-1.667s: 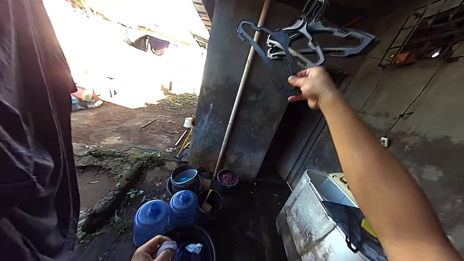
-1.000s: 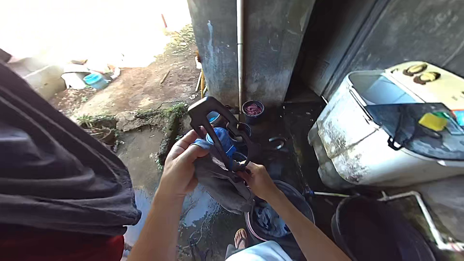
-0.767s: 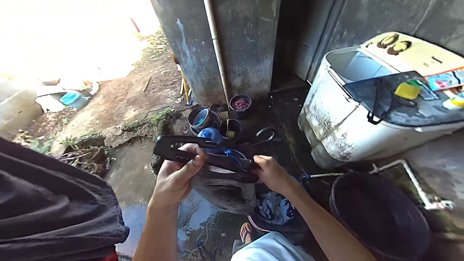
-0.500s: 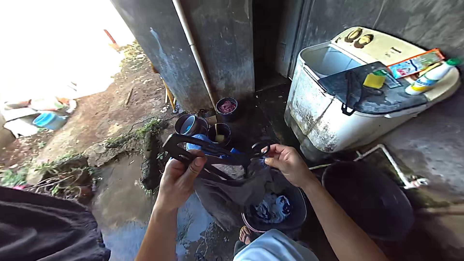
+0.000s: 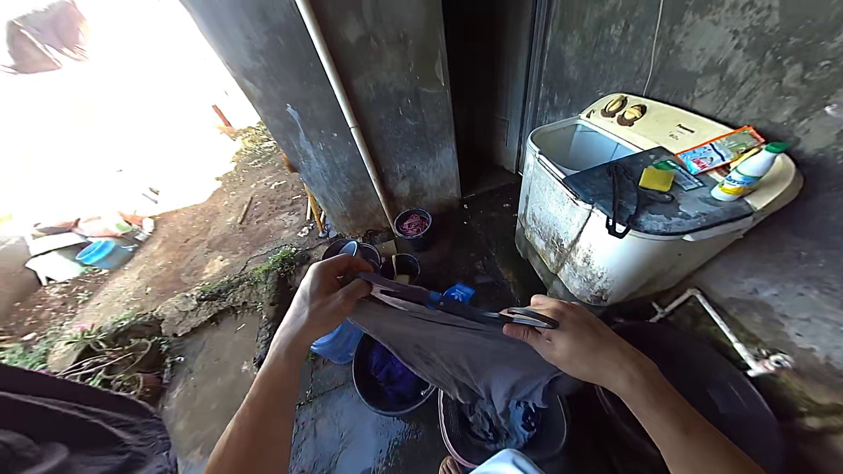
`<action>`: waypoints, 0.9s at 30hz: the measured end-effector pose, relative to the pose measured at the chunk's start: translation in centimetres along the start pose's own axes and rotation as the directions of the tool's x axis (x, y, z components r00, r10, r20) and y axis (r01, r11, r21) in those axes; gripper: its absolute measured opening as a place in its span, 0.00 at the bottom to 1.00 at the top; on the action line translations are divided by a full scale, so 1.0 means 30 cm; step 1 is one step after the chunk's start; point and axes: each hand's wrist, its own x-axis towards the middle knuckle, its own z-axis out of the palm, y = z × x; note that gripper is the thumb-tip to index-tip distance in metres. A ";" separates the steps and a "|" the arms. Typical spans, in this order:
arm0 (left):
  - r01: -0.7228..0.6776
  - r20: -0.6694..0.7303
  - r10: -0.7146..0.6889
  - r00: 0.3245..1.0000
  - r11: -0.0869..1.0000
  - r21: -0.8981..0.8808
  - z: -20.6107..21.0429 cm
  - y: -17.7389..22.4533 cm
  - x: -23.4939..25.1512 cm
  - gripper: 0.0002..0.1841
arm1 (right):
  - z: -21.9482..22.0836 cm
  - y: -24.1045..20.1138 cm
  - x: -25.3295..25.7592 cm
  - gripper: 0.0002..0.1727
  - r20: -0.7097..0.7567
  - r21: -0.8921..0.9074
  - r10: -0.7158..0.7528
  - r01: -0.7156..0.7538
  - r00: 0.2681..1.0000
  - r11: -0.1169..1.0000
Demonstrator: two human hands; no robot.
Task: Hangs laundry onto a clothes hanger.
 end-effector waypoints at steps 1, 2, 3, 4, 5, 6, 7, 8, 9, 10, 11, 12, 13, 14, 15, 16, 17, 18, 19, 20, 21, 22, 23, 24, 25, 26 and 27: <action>-0.027 0.033 0.028 0.999 0.999 -0.028 -0.003 0.022 0.000 0.07 | -0.012 -0.019 0.007 0.26 0.026 -0.067 0.009 -0.007 1.000 0.998; -0.059 0.091 0.066 0.994 0.995 -0.077 -0.009 0.035 0.002 0.08 | -0.016 -0.029 0.014 0.25 0.015 -0.107 -0.013 0.014 1.000 0.994; -0.089 0.177 0.113 0.978 0.986 -0.138 -0.019 0.041 0.007 0.14 | -0.007 -0.028 0.020 0.24 -0.051 -0.109 -0.065 0.059 0.997 0.992; -0.112 0.276 0.163 0.947 0.975 -0.194 -0.031 0.040 0.016 0.24 | 0.010 -0.016 0.027 0.24 -0.150 -0.066 -0.114 0.106 0.982 0.992; -0.122 0.358 0.196 0.913 0.968 -0.217 -0.042 0.036 0.024 0.32 | 0.026 0.000 0.031 0.25 -0.236 0.027 -0.124 0.134 0.964 0.991; -0.136 0.404 0.217 0.889 0.966 -0.221 -0.051 0.032 0.031 0.33 | 0.034 0.017 0.032 0.25 -0.291 0.139 -0.105 0.151 0.951 0.979; -0.160 0.409 0.234 0.882 0.965 -0.208 -0.057 0.027 0.036 0.30 | 0.032 0.028 0.030 0.24 -0.330 0.233 -0.092 0.176 0.939 0.956; -0.204 0.395 0.263 0.880 0.961 -0.186 -0.060 0.020 0.040 0.25 | 0.024 0.029 0.026 0.21 -0.353 0.310 -0.094 0.211 0.931 0.927; -0.265 0.378 0.311 0.872 0.949 -0.170 -0.059 0.011 0.044 0.18 | 0.016 0.025 0.021 0.19 -0.358 0.371 -0.108 0.247 0.928 0.895; -0.318 0.364 0.358 0.860 0.933 -0.167 -0.058 0.005 0.046 0.11 | 0.010 0.017 0.016 0.17 -0.338 0.411 -0.121 0.262 0.933 0.873; -0.355 0.357 0.396 0.846 0.918 -0.176 -0.055 0.005 0.048 0.08 | 0.003 0.008 0.013 0.17 -0.304 0.420 -0.128 0.254 0.944 0.871; -0.377 0.355 0.419 0.836 0.908 -0.183 -0.051 0.010 0.048 0.08 | -0.003 -0.002 0.011 0.18 -0.262 0.396 -0.121 0.222 0.957 0.891; -0.398 0.360 0.436 0.825 0.900 -0.179 -0.041 0.016 0.046 0.08 | -0.008 -0.012 0.010 0.20 -0.219 0.352 -0.109 0.183 0.969 0.918; -0.416 0.373 0.445 0.814 0.895 -0.160 -0.028 0.021 0.042 0.09 | -0.011 -0.023 0.009 0.22 -0.181 0.304 -0.105 0.157 0.978 0.940; -0.432 0.382 0.450 0.808 0.891 -0.136 -0.011 0.021 0.038 0.10 | -0.014 -0.032 0.009 0.24 -0.158 0.254 -0.106 0.144 0.982 0.956; -0.447 0.375 0.455 0.807 0.887 -0.115 0.006 0.017 0.034 0.11 | -0.017 -0.040 0.010 0.26 -0.162 0.201 -0.117 0.149 0.980 0.968; -0.462 0.358 0.464 0.810 0.882 -0.096 0.021 0.010 0.029 0.11 | -0.019 -0.047 0.011 0.26 -0.184 0.154 -0.132 0.161 0.974 0.975; -0.477 0.340 0.472 0.813 0.876 -0.073 0.034 0.005 0.022 0.11 | -0.020 -0.053 0.011 0.26 -0.212 0.116 -0.150 0.178 0.966 0.977; -0.480 0.336 0.473 0.815 0.875 -0.066 0.043 0.003 0.015 0.11 | -0.024 -0.060 0.010 0.27 -0.232 0.084 -0.164 0.187 0.959 0.979; -0.474 0.343 0.467 0.815 0.878 -0.070 0.051 0.006 0.008 0.11 | -0.033 -0.067 0.007 0.27 -0.236 0.049 -0.174 0.191 0.956 0.980; -0.456 0.359 0.453 0.816 0.886 -0.083 0.062 0.009 0.001 0.10 | -0.043 -0.075 0.004 0.27 -0.228 0.009 -0.184 0.191 0.956 0.981; -0.429 0.366 0.440 0.820 0.896 -0.115 0.080 0.012 -0.007 0.09 | -0.055 -0.084 0.001 0.28 -0.213 -0.033 -0.189 0.187 0.958 0.982; -0.402 0.360 0.432 0.827 0.902 -0.158 0.102 0.014 -0.016 0.08 | -0.067 -0.094 -0.002 0.29 -0.193 -0.069 -0.190 0.180 0.963 0.981; -0.380 0.346 0.434 0.831 0.899 -0.216 0.127 0.013 -0.026 0.07 | -0.079 -0.105 -0.004 0.29 -0.160 -0.096 -0.189 0.175 0.969 0.980; -0.357 0.334 0.439 0.834 0.891 -0.281 0.151 0.012 -0.035 0.07 | -0.090 -0.113 -0.004 0.29 -0.126 -0.110 -0.188 0.175 0.974 0.978; -0.328 0.334 0.433 0.837 0.886 -0.327 0.170 0.014 -0.042 0.08 | -0.099 -0.118 -0.002 0.29 -0.095 -0.110 -0.185 0.175 0.978 0.978; -0.307 0.359 0.410 0.838 0.899 -0.312 0.181 0.018 -0.046 0.10 | -0.106 -0.118 0.000 0.29 -0.073 -0.100 -0.181 0.173 0.981 0.980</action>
